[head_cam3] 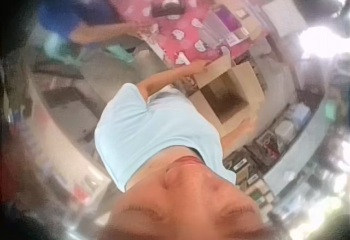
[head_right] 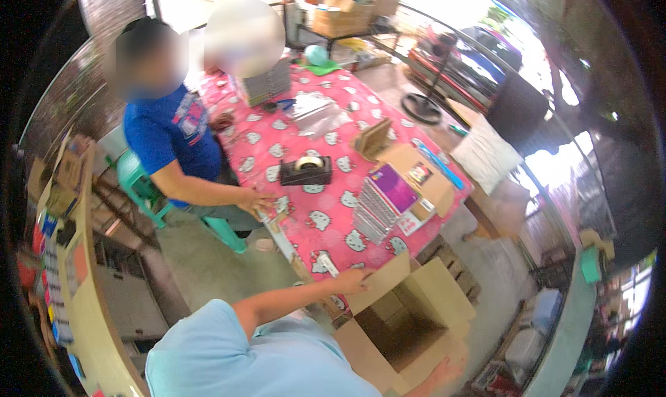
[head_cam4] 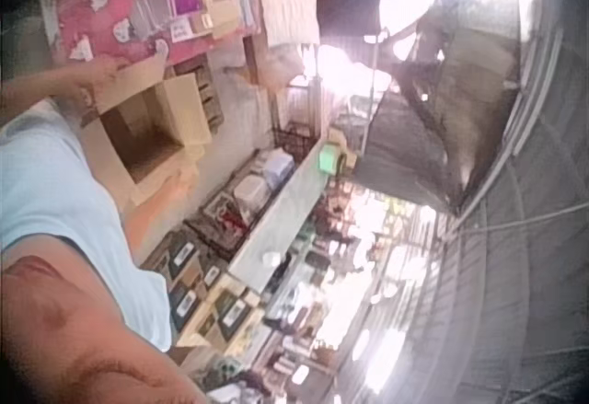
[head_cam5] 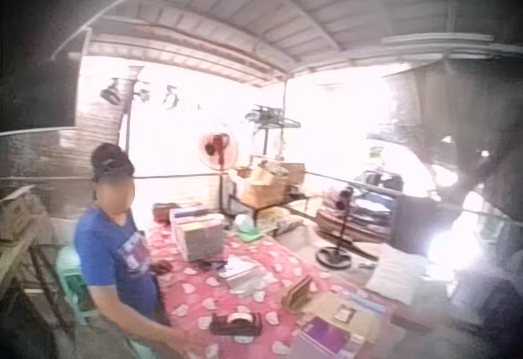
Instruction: The person wraps individual small blue notebooks in clear plastic sheets by folding the plastic over the notebook and securing it with tape, then places a stack of wrapped notebooks into a cardboard shipping box.
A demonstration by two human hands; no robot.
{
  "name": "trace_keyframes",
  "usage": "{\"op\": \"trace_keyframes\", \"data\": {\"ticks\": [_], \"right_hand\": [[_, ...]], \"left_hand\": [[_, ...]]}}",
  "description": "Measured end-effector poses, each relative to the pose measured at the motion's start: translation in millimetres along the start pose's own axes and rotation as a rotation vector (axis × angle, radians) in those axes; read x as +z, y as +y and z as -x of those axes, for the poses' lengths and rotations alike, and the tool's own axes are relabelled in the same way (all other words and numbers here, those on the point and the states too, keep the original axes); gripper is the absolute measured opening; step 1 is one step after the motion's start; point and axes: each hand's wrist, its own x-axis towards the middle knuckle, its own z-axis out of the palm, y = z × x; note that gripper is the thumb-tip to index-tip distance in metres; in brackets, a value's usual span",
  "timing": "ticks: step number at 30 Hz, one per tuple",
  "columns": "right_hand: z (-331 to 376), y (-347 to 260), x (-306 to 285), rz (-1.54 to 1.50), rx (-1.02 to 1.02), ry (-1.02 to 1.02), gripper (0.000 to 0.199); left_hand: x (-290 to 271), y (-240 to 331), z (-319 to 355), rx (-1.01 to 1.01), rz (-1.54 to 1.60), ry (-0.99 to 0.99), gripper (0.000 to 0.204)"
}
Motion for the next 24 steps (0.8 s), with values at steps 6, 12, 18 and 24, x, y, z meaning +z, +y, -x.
{"op": "trace_keyframes", "data": {"ticks": [6,12,18,24], "right_hand": [[6.5,-253.8,-87.6,-0.576,0.073,-0.363,0.050],[2.0,-401.7,-8.6,-1.034,0.002,-0.687,0.061],[-55.8,-517.0,54.7,-1.288,0.071,-0.760,0.063],[-70.1,-521.3,75.2,-1.192,0.088,-0.990,0.053]], "left_hand": [[-62.6,-8.3,-13.7,-0.002,0.247,0.243,0.082],[-114.9,-7.2,-65.6,-0.086,0.565,0.662,0.100],[-134.8,-19.6,-118.8,-0.283,0.589,0.635,0.107],[-137.7,-19.9,-120.2,-0.347,0.510,0.653,0.093]]}}
